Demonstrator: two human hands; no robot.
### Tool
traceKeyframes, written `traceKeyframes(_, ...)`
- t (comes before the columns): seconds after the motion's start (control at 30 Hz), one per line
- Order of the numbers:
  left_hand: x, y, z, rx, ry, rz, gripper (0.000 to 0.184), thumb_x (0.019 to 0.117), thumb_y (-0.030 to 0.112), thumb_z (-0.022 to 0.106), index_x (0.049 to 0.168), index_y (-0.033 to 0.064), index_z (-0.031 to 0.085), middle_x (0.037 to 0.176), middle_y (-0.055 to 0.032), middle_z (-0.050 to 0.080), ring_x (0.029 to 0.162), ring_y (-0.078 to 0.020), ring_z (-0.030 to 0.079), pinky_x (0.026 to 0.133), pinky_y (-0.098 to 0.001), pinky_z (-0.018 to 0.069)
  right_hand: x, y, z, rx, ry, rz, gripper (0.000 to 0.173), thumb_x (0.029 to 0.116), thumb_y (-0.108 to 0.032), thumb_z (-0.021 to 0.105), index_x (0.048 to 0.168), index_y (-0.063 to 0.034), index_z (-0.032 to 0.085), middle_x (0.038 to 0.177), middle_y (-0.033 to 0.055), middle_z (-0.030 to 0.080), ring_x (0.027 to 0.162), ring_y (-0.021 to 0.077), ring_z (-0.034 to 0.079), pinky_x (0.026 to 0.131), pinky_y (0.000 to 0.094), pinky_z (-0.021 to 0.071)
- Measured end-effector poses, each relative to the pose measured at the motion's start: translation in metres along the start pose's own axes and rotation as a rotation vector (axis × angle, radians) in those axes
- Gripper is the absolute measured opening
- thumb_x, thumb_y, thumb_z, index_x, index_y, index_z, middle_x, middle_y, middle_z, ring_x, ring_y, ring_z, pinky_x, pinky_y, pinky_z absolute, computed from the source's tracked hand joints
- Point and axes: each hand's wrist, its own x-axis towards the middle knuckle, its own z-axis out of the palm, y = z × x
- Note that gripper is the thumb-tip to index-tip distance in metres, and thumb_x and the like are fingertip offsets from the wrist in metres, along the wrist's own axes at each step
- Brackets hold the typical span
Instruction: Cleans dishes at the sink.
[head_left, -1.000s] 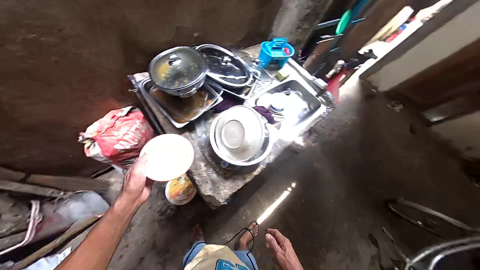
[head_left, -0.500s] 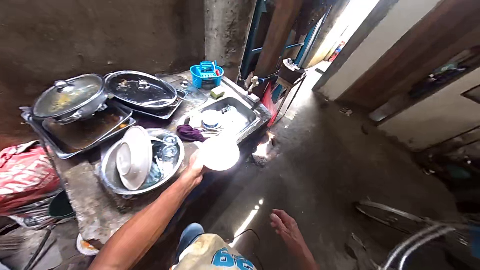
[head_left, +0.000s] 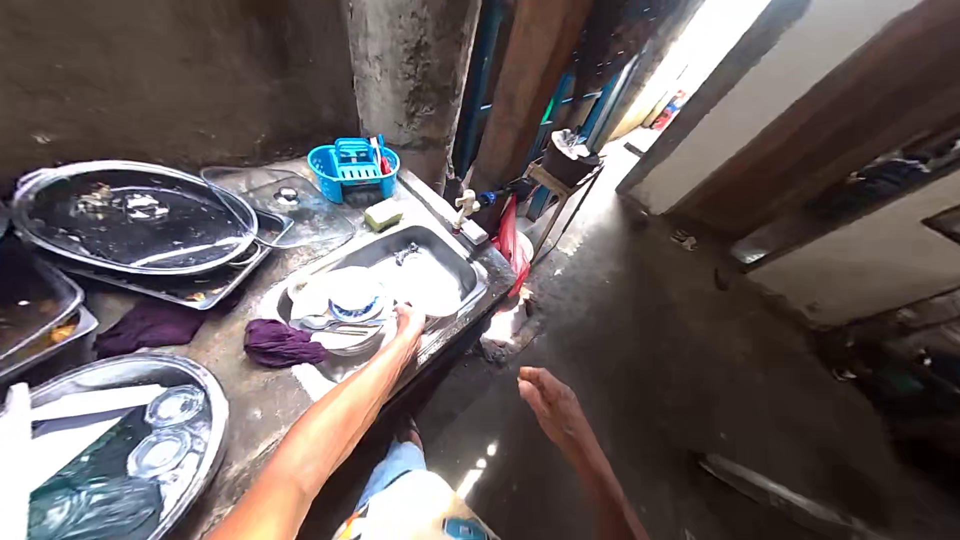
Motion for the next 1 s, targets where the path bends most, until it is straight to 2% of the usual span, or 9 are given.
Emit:
traceKeyframes(0.1, 0.026, 0.006, 0.011, 0.092, 0.029, -0.022, 0.048, 0.1078, 0.022, 0.046, 0.149, -0.0017, 0.038, 0.137, -0.0284, 0.055, 0.116, -0.036, 0.062, 0.094, -0.0509, 0.0537, 0.076, -0.012, -0.021, -0.103, 0.024, 0.009, 0.036, 0.104, -0.025, 0.054, 0.132, -0.004, 0.065, 0.123, 0.013, 0.071, 0.112, 0.0214, 0.069, 0.102, 0.0426, 0.0534)
traceKeyframes(0.2, 0.043, -0.004, 0.01, 0.196, 0.039, -0.08, 0.059, 0.1071, 0.02, 0.048, 0.156, -0.0039, 0.025, 0.153, -0.03, 0.041, 0.139, -0.0383, 0.046, 0.113, -0.0526, 0.0415, 0.145, -0.024, -0.03, -0.143, 0.008, 0.008, 0.041, 0.104, -0.028, 0.052, 0.136, -0.0048, 0.063, 0.13, 0.0134, 0.068, 0.121, 0.0232, 0.065, 0.108, 0.0447, 0.0498)
traceKeyframes(0.37, 0.067, -0.015, 0.011, 0.268, 0.054, -0.173, 0.062, 0.1065, 0.018, 0.05, 0.158, -0.0012, 0.022, 0.152, -0.0298, 0.043, 0.14, -0.0394, 0.046, 0.113, -0.0541, 0.0414, 0.257, -0.049, -0.03, -0.435, -0.102, -0.071, 0.044, 0.107, -0.03, 0.044, 0.139, -0.0058, 0.06, 0.136, 0.0183, 0.063, 0.126, 0.0337, 0.061, 0.107, 0.0533, 0.0475)
traceKeyframes(0.53, 0.072, -0.018, 0.006, 0.375, 0.035, -0.149, 0.062, 0.1042, 0.023, 0.052, 0.156, -0.0026, 0.03, 0.15, -0.0261, 0.049, 0.14, -0.0364, 0.049, 0.116, -0.0525, 0.0397, 0.36, -0.053, -0.006, -0.641, -0.158, -0.118, 0.041, 0.1043, -0.026, 0.049, 0.14, -0.0085, 0.06, 0.145, 0.0197, 0.055, 0.134, 0.039, 0.053, 0.107, 0.0594, 0.0455)
traceKeyframes(0.67, 0.037, -0.003, 0.003, 0.475, 0.032, -0.105, 0.079, 0.1017, 0.036, 0.055, 0.16, -0.0027, 0.018, 0.16, -0.0248, 0.035, 0.147, -0.0348, 0.041, 0.12, -0.0497, 0.035, 0.409, -0.05, 0.011, -0.92, -0.248, -0.143, 0.044, 0.1047, -0.031, 0.046, 0.135, -0.0038, 0.062, 0.13, 0.0259, 0.064, 0.125, 0.0442, 0.06, 0.1, 0.0621, 0.0477)
traceKeyframes(0.73, 0.014, 0.013, 0.008, 0.476, 0.097, 0.058, 0.073, 0.0995, 0.034, 0.057, 0.157, -0.0033, 0.031, 0.161, -0.0238, 0.035, 0.149, -0.034, 0.036, 0.123, -0.0464, 0.0314, 0.426, -0.038, 0.019, -0.978, -0.226, -0.253, 0.047, 0.1059, -0.032, 0.042, 0.135, -0.0008, 0.063, 0.131, 0.0273, 0.065, 0.125, 0.0459, 0.06, 0.101, 0.064, 0.0467)
traceKeyframes(0.83, 0.019, 0.052, 0.013, 0.441, 0.217, 0.289, 0.048, 0.1003, 0.024, 0.053, 0.144, 0.0049, 0.055, 0.146, -0.0155, 0.056, 0.137, -0.0286, 0.052, 0.115, -0.0447, 0.0415, 0.441, -0.022, 0.03, -0.96, -0.185, -0.372, 0.048, 0.106, -0.033, 0.043, 0.126, 0.0021, 0.068, 0.125, 0.0279, 0.068, 0.122, 0.0456, 0.062, 0.1, 0.0647, 0.0467)
traceKeyframes(0.93, 0.088, 0.098, 0.006, 0.545, 0.223, 0.338, 0.04, 0.108, 0.024, 0.043, 0.141, 0.0072, 0.059, 0.135, -0.0129, 0.065, 0.127, -0.0259, 0.062, 0.11, -0.0456, 0.0464, 0.449, -0.018, 0.029, -0.932, -0.231, -0.394, 0.047, 0.1066, -0.033, 0.045, 0.129, 0.0023, 0.067, 0.127, 0.028, 0.067, 0.124, 0.0447, 0.062, 0.1, 0.0646, 0.0469)
traceKeyframes(1.0, 0.148, 0.122, 0.004, 0.721, 0.088, 0.268, 0.042, 0.1079, 0.025, 0.041, 0.143, 0.0106, 0.058, 0.139, -0.0141, 0.063, 0.13, -0.0304, 0.059, 0.111, -0.052, 0.0443, 0.46, -0.011, 0.028, -0.843, -0.187, -0.461, 0.045, 0.103, -0.031, 0.054, 0.133, 0.0006, 0.064, 0.134, 0.0248, 0.063, 0.128, 0.0399, 0.06, 0.104, 0.0601, 0.0466)
